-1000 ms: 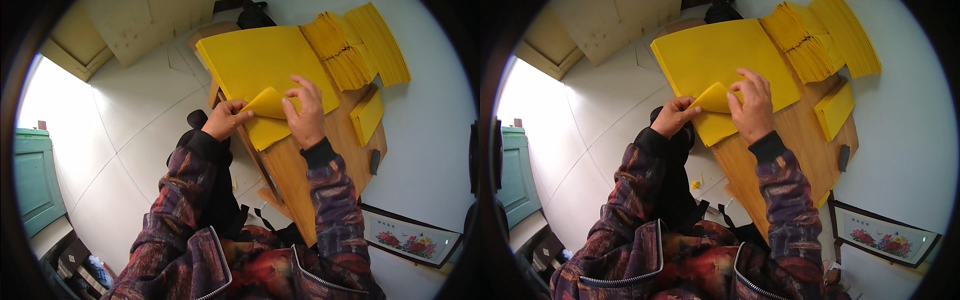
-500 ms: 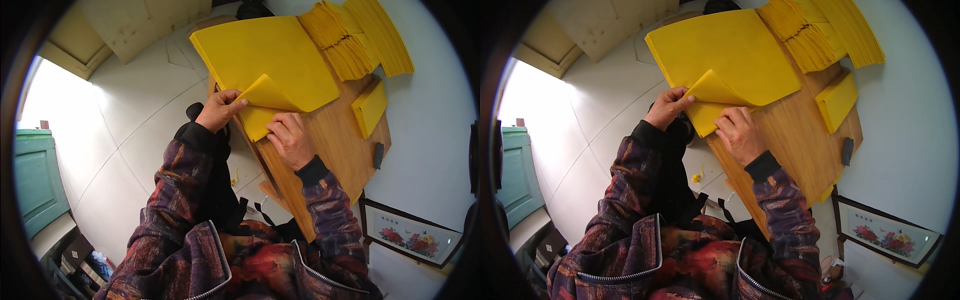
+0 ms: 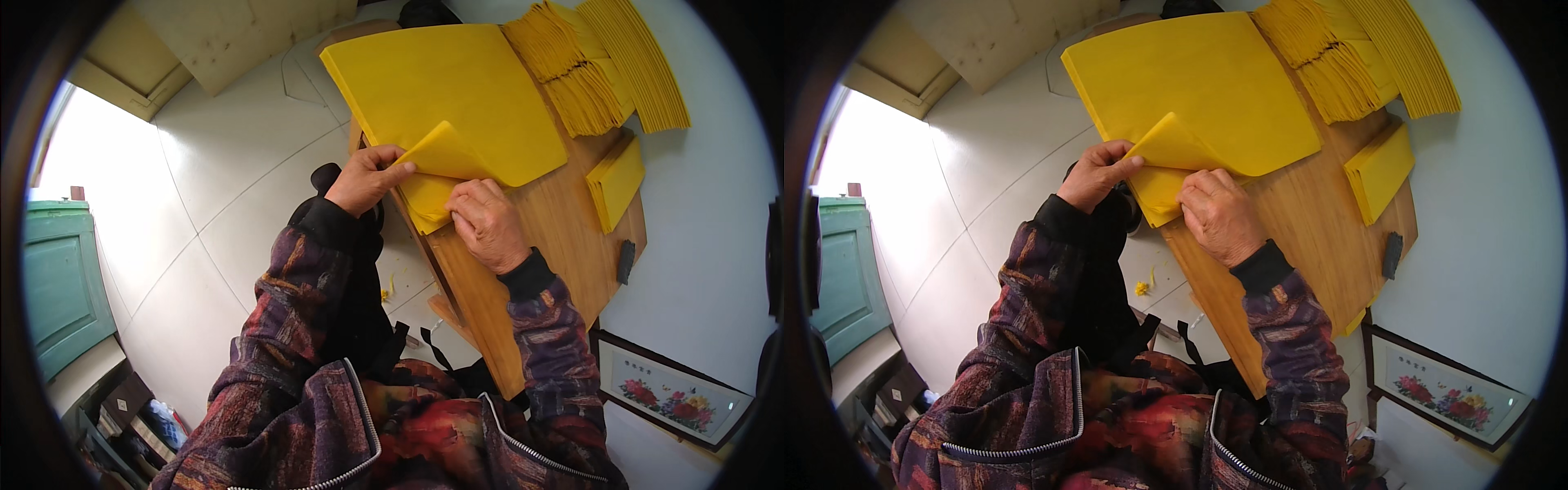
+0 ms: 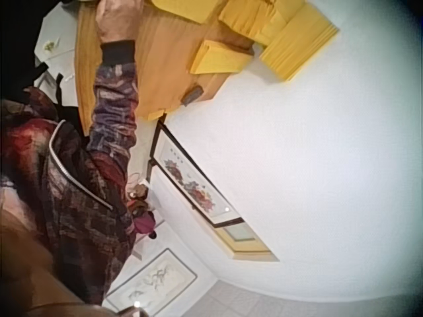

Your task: The person folds yellow paper sheets on a wooden table, repeatedly folding each sheet in half and stacking the finished pieces. The person handles the sheets one at a time, aligning edges and pressing the folds before placing them into a growing stack.

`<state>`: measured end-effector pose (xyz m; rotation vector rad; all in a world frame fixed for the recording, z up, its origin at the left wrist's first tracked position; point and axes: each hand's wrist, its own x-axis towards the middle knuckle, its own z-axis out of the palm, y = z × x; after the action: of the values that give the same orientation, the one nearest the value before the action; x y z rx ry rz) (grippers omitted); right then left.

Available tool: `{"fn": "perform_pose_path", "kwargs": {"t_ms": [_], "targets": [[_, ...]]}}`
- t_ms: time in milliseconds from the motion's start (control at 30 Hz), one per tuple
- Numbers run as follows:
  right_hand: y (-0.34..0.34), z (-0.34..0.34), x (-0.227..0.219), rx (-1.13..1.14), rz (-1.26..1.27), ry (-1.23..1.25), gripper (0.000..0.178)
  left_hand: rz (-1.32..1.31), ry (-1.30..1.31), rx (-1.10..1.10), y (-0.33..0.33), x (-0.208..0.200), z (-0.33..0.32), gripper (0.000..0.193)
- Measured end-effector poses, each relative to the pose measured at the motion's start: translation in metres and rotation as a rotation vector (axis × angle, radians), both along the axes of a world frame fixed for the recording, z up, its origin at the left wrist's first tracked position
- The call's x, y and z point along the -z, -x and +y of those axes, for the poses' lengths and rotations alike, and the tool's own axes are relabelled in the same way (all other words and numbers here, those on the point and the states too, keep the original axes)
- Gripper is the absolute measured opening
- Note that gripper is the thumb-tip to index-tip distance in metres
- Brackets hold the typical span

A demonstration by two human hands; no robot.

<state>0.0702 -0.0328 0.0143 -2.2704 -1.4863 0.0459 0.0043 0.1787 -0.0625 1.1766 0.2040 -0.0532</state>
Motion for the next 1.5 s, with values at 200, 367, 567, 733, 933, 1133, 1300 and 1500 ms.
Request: {"fn": "perform_pose_path", "kwargs": {"t_ms": [200, 367, 567, 733, 933, 1133, 1300, 1500], "targets": [[-0.002, 0.004, -0.005, 0.008, 0.037, 0.027, 0.007, -0.022, 0.004, -0.003, 0.000, 0.002, 0.000, 0.021], [-0.004, 0.006, -0.009, 0.007, 0.087, 0.054, 0.004, -0.025, 0.024, 0.003, -0.002, 0.004, 0.000, 0.022], [-0.007, 0.009, -0.011, 0.032, 0.148, 0.067, 0.004, -0.050, 0.037, 0.011, -0.002, 0.006, 0.000, 0.022], [-0.008, 0.010, -0.013, 0.057, 0.189, 0.084, 0.006, -0.044, 0.035, 0.005, -0.002, 0.007, 0.000, 0.022], [-0.005, 0.014, -0.016, 0.162, 0.242, -0.028, 0.007, -0.061, 0.005, 0.003, -0.003, 0.010, 0.000, 0.021], [-0.012, 0.027, -0.023, 0.211, 0.082, -0.140, 0.012, -0.039, -0.063, 0.011, -0.004, 0.009, 0.000, 0.027], [-0.019, 0.037, -0.020, 0.314, 0.055, -0.204, 0.010, -0.019, -0.004, -0.027, -0.001, 0.004, -0.001, 0.030], [-0.015, 0.035, -0.019, 0.272, -0.267, -0.384, 0.012, -0.054, -0.014, 0.005, -0.001, 0.002, -0.001, 0.026]]}}
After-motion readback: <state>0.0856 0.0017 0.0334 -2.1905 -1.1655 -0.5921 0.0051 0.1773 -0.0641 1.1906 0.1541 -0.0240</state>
